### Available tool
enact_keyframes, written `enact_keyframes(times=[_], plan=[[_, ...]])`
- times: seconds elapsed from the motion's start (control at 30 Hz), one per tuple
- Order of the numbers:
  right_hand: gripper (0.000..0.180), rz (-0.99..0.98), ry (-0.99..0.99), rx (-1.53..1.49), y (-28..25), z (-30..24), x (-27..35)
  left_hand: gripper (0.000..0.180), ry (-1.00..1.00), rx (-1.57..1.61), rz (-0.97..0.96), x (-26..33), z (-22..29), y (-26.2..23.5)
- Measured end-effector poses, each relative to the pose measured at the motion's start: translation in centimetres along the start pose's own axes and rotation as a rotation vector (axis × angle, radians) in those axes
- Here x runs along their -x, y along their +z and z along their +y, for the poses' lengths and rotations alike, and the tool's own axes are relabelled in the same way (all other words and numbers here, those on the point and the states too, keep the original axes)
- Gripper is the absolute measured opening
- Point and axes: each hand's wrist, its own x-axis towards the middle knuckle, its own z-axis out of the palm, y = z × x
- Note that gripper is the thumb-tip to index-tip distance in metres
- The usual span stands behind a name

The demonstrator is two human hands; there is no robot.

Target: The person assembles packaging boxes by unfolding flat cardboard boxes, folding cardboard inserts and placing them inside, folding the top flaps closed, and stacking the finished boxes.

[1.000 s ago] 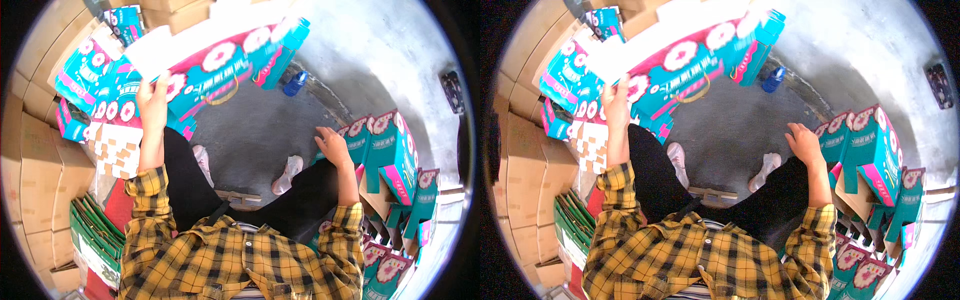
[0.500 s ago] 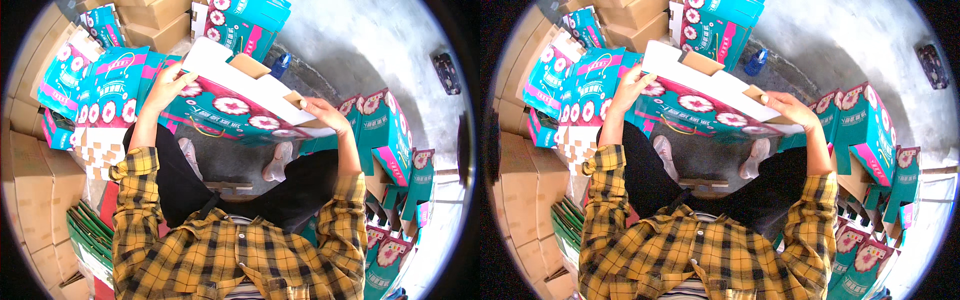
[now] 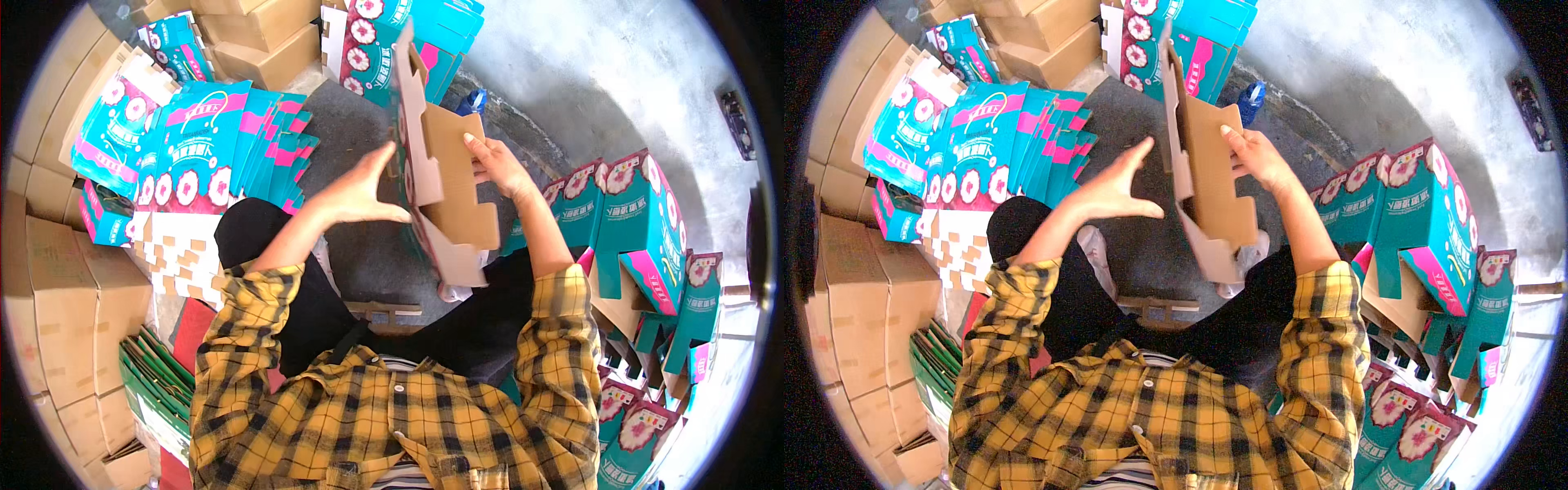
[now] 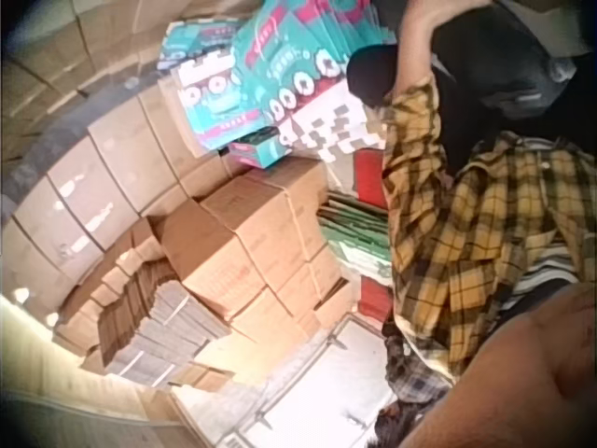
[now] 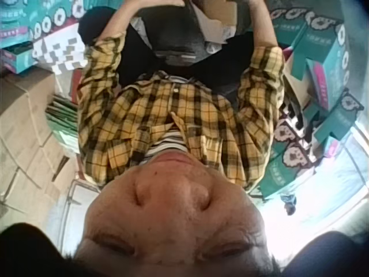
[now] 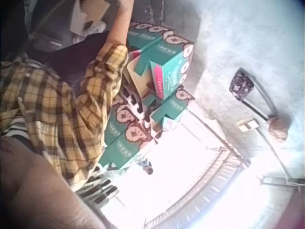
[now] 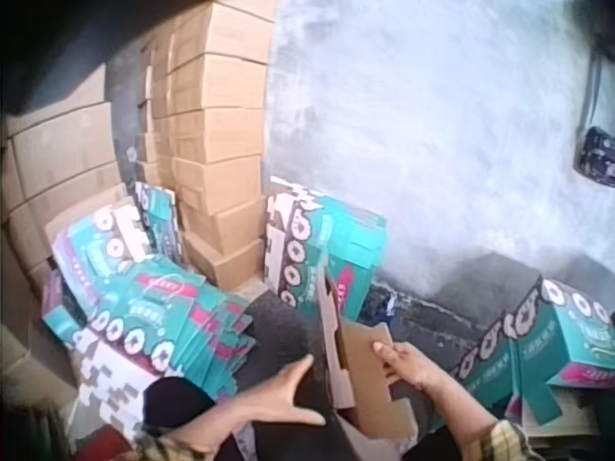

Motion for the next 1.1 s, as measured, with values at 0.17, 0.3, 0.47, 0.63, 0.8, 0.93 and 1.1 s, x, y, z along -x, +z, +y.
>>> enact_keyframes(times=[0.17,0.3,0.47,0.63,0.8,0.93,1.1], plan=[[0.047,-0.014,0.02,-0.047,3.1,1.4,-0.3,0.085,0.137,-0.021,0.233,-1.1,1.9,4.2],[0.046,0.036,0.039,-0.009,2.6,2.3,-0.4,0.074,0.018,-0.025,0.322,-1.1,0.7,5.7],[0.04,0.29,-0.019,0.178,-1.8,3.0,-0.9,0.073,-0.008,-0.16,0.299,-0.4,1.7,4.8],[0.043,0.538,0.019,0.271,-6.9,4.1,-2.3,0.069,0.107,-0.237,0.114,2.4,2.7,2.7],[0.044,0.431,0.031,0.286,-6.1,4.5,-3.0,0.063,0.077,-0.228,0.076,3.0,2.3,2.6],[0.042,0.469,0.075,0.425,-5.1,4.3,-3.3,0.064,0.194,-0.335,0.068,2.8,1.8,2.7],[0.051,0.75,-0.164,0.872,-3.8,4.4,-2.7,0.071,0.255,-0.341,0.023,2.4,2.6,2.9]])
